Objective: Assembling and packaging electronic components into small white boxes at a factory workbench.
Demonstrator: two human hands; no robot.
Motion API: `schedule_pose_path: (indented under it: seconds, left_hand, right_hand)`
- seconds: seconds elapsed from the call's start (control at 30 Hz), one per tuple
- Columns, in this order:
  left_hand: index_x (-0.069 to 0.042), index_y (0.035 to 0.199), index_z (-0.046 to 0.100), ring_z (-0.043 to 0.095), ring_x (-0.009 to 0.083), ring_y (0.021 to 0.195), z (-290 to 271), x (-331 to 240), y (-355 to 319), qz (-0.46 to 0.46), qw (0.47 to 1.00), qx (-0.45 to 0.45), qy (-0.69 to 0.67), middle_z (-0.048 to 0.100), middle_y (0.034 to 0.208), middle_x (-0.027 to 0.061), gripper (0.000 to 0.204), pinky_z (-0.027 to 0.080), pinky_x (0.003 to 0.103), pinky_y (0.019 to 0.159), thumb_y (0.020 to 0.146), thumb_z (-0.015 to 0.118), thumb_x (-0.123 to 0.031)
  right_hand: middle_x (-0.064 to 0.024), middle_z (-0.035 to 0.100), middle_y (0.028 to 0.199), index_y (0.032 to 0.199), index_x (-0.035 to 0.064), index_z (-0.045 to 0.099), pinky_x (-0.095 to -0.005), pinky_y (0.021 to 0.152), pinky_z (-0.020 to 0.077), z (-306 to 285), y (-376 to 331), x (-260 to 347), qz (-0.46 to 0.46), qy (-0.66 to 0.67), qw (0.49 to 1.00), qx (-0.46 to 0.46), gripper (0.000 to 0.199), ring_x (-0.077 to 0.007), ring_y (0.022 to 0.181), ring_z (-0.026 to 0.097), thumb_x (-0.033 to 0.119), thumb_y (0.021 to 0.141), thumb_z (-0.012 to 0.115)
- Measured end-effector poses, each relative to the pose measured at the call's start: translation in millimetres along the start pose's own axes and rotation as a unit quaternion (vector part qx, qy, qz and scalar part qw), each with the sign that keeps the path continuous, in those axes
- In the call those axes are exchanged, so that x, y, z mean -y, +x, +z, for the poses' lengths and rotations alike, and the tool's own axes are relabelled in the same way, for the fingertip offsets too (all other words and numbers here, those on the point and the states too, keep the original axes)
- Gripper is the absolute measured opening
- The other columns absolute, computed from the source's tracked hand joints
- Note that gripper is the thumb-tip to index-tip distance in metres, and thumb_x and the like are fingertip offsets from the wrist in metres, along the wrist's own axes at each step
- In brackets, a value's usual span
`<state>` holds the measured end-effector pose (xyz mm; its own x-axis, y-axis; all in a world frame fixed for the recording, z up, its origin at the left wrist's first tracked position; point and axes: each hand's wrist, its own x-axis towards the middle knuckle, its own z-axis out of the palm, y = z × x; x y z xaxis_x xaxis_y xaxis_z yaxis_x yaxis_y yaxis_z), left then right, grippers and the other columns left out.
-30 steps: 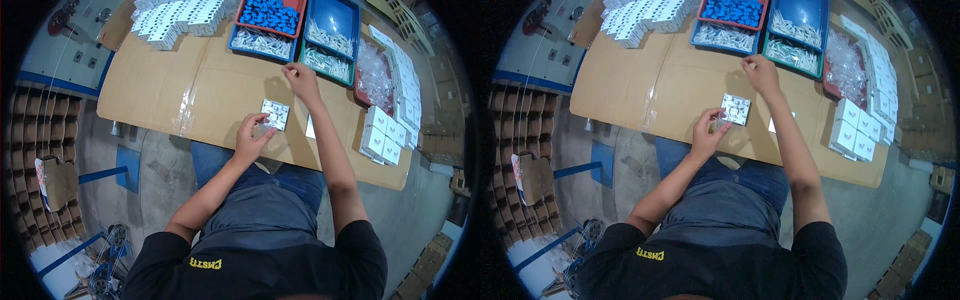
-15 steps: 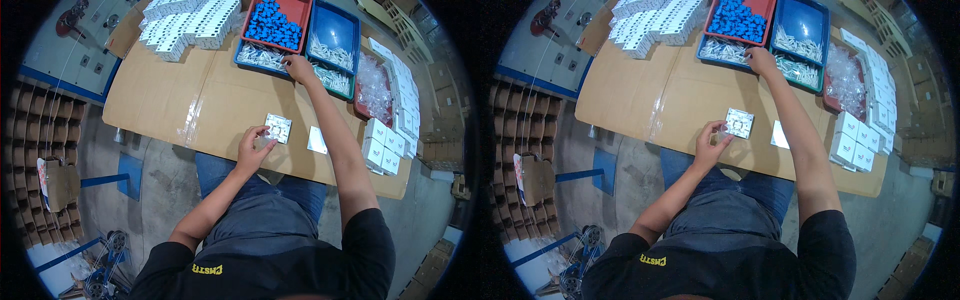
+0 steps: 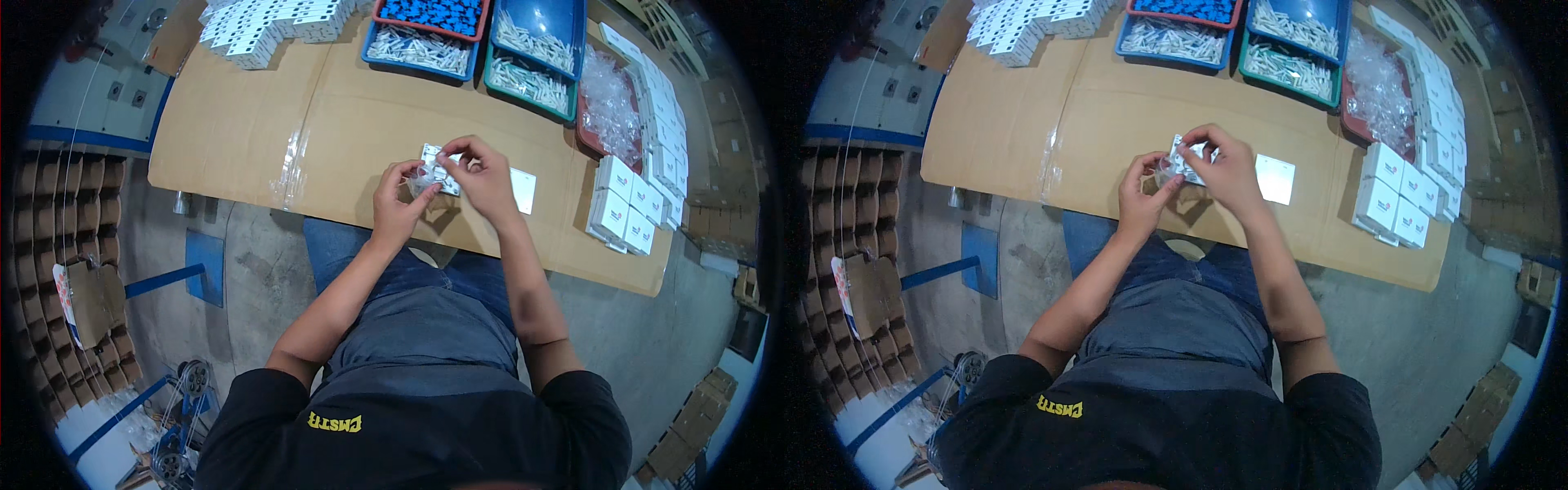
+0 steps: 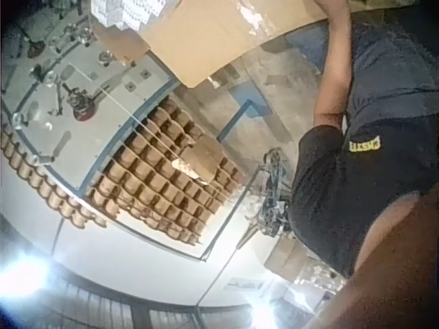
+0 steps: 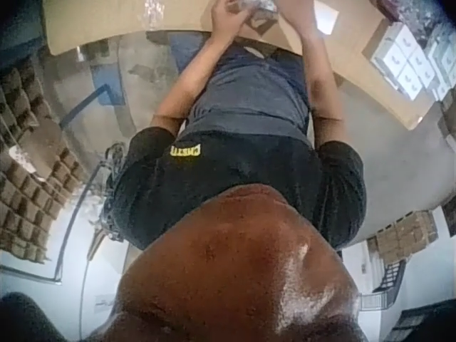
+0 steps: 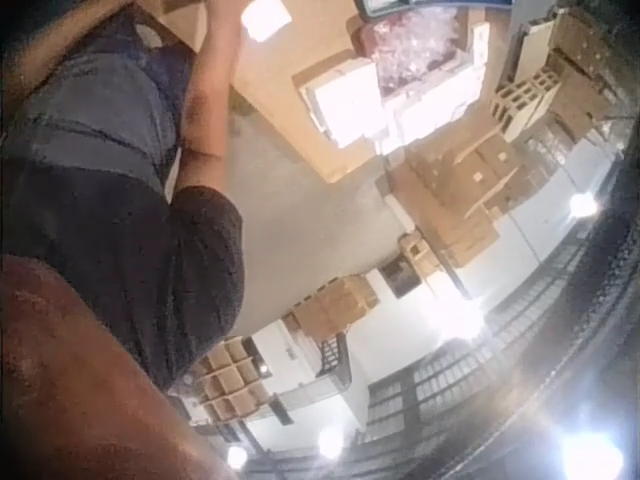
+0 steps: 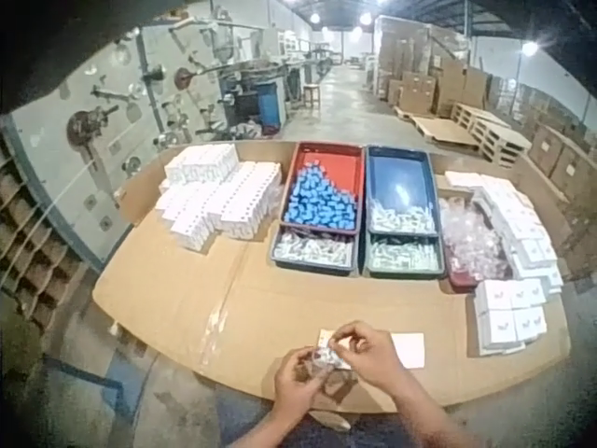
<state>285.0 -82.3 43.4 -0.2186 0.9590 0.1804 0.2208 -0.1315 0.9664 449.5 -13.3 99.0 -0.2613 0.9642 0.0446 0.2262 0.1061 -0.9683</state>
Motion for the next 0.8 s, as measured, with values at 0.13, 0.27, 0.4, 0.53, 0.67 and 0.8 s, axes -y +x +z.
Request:
schedule_pose_path:
  seconds: [0.13,0.27,0.4,0.53,0.67,0.8]
  left_hand:
    - [-0.004,0.122,0.067,0.067,0.0242,0.106,3.5,3.9,-0.7,0.019,1.000,0.005,-0.011,0.069,0.112,0.0106,0.042,0.052,0.035,0.094,0.083,0.083,-0.006]
    - [-0.003,0.121,0.068,0.066,0.0213,0.104,5.9,-2.5,-0.9,0.017,1.000,0.012,-0.009,0.069,0.110,0.0092,0.039,0.051,0.034,0.092,0.086,0.083,-0.009]
    - [-0.002,0.120,0.068,0.064,0.0178,0.101,1.5,8.8,-5.9,-0.010,1.000,0.004,-0.016,0.069,0.107,0.0080,0.036,0.051,0.032,0.090,0.089,0.083,-0.011]
    - [-0.002,0.120,0.068,0.064,0.0175,0.100,-1.9,3.7,-6.4,-0.017,1.000,0.009,-0.003,0.069,0.107,0.0077,0.035,0.051,0.031,0.089,0.090,0.083,-0.012]
    - [-0.002,0.121,0.067,0.064,0.0168,0.100,0.1,-0.2,-6.4,-0.013,1.000,0.018,0.004,0.068,0.108,0.0068,0.035,0.051,0.030,0.089,0.090,0.082,-0.011]
    - [-0.001,0.121,0.067,0.066,0.0178,0.102,0.5,-1.6,-6.8,-0.012,1.000,0.025,0.014,0.068,0.110,0.0077,0.035,0.052,0.031,0.090,0.090,0.082,-0.009]
  right_hand:
    - [-0.0007,0.070,0.098,0.099,0.0016,0.076,-0.0215,0.066,0.0440,4.2,-13.7,-3.7,-0.049,-0.058,0.996,0.048,0.010,-0.0052,0.080,0.059,0.010,0.093,0.078]
    - [-0.0031,0.072,0.096,0.100,0.0015,0.077,-0.0256,0.067,0.0481,-7.2,-1.8,-24.7,-0.068,-0.004,0.997,0.021,0.015,-0.0080,0.080,0.061,0.016,0.096,0.076]
    - [-0.0063,0.074,0.090,0.103,0.0052,0.078,-0.0299,0.070,0.0514,-47.9,53.7,-55.9,-0.030,-0.070,0.996,-0.055,0.019,-0.0139,0.075,0.063,0.022,0.093,0.078]
    - [-0.0117,0.078,0.098,0.109,0.0109,0.077,-0.0388,0.075,0.0565,-119.2,134.1,-66.3,-0.038,-0.256,0.946,-0.196,0.020,-0.0273,0.082,0.074,0.025,0.095,0.073]
    - [-0.0128,0.078,0.101,0.107,0.0145,0.078,-0.0468,0.079,0.0578,-181.6,197.5,-68.0,-0.040,-0.370,0.891,-0.260,0.019,-0.0354,0.093,0.074,0.023,0.094,0.068]
    - [-0.0128,0.077,0.101,0.103,0.0154,0.078,-0.0508,0.082,0.0578,-204.8,233.0,-70.3,0.000,-0.468,0.845,-0.258,0.019,-0.0369,0.096,0.073,0.024,0.094,0.064]
